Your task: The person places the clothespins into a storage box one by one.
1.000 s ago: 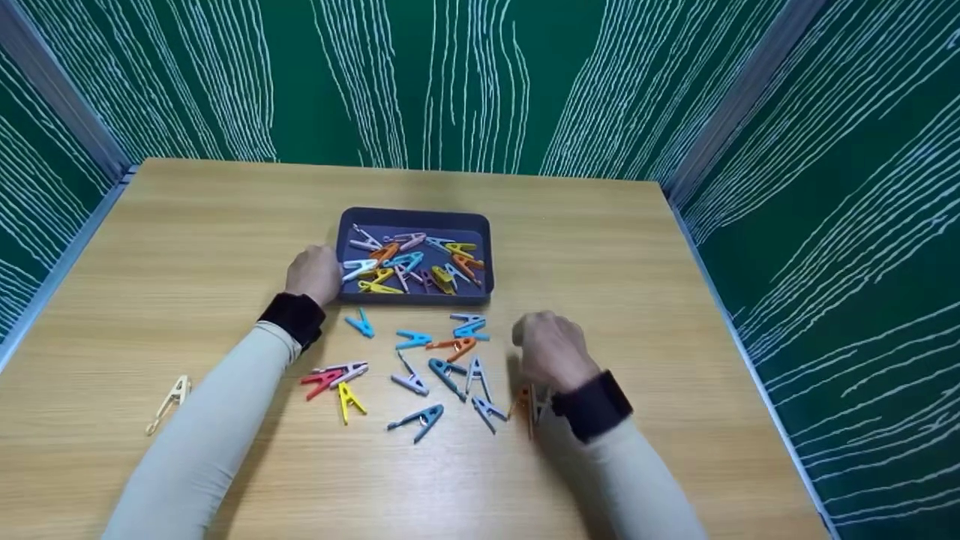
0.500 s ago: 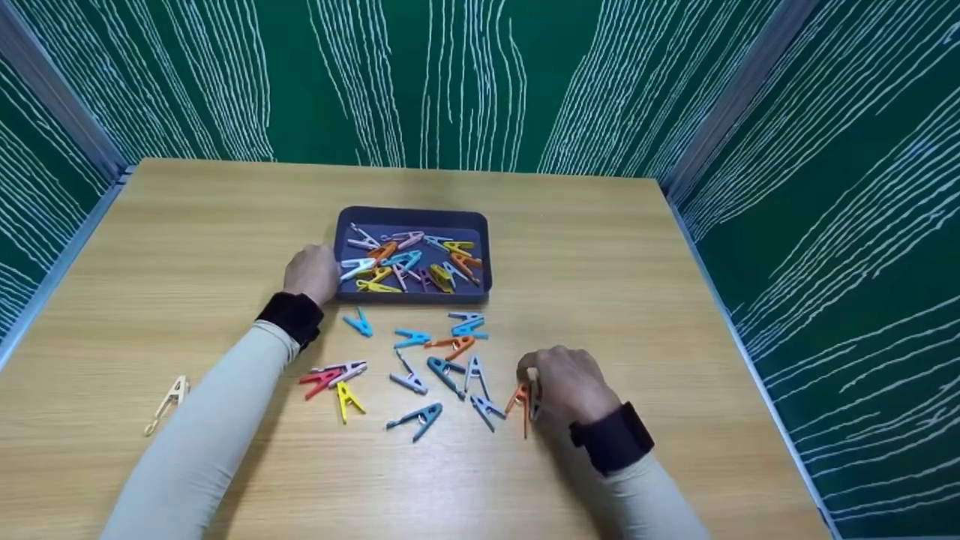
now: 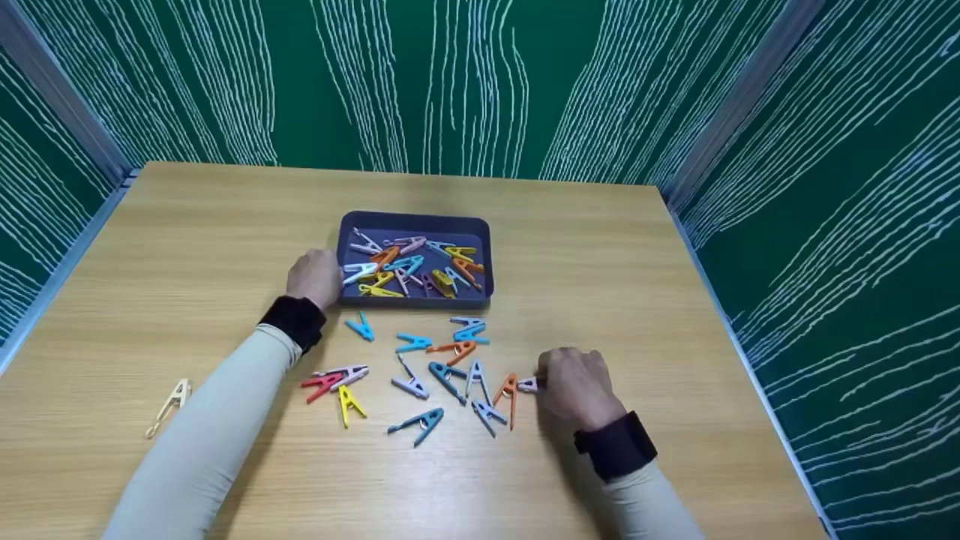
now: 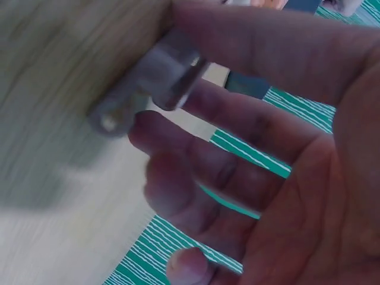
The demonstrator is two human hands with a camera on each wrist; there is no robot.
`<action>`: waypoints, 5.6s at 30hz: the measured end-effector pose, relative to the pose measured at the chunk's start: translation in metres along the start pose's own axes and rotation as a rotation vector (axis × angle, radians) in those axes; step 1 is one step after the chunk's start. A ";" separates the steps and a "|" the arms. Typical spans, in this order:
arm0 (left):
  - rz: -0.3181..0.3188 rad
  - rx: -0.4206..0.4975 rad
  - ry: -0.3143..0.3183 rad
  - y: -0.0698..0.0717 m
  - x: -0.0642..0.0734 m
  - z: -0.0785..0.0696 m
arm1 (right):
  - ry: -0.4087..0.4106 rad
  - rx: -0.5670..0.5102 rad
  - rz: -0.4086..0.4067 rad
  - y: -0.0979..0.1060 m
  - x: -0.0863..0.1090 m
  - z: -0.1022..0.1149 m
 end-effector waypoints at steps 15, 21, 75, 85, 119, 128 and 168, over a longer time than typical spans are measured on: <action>-0.011 -0.003 -0.015 -0.003 0.002 -0.001 | -0.103 -0.149 -0.010 0.012 -0.005 0.008; -0.013 -0.015 -0.012 -0.003 0.002 0.000 | -0.056 -0.275 -0.161 0.017 -0.022 0.032; 0.018 0.009 -0.005 -0.004 0.000 0.002 | 0.012 -0.256 -0.360 0.023 -0.077 0.083; 0.028 0.006 -0.010 -0.006 -0.002 0.003 | -0.119 -0.134 -0.110 0.007 -0.028 0.061; 0.018 0.003 -0.014 -0.004 0.000 0.001 | -0.071 0.101 -0.044 -0.011 0.013 0.053; 0.033 0.003 -0.001 -0.003 0.000 -0.001 | -0.034 -0.057 -0.262 0.009 -0.001 0.062; 0.046 0.003 -0.001 -0.004 -0.001 0.000 | -0.076 -0.165 -0.382 0.020 -0.097 0.106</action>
Point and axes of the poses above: each hand's wrist, its own x-axis away from the middle knuckle, its own y-axis out of the back of the hand, z = x × y, the point moved 2 cm from there along -x, towards the middle knuckle, and after that the axes turned 8 degrees about -y, right-handed, at the moved point
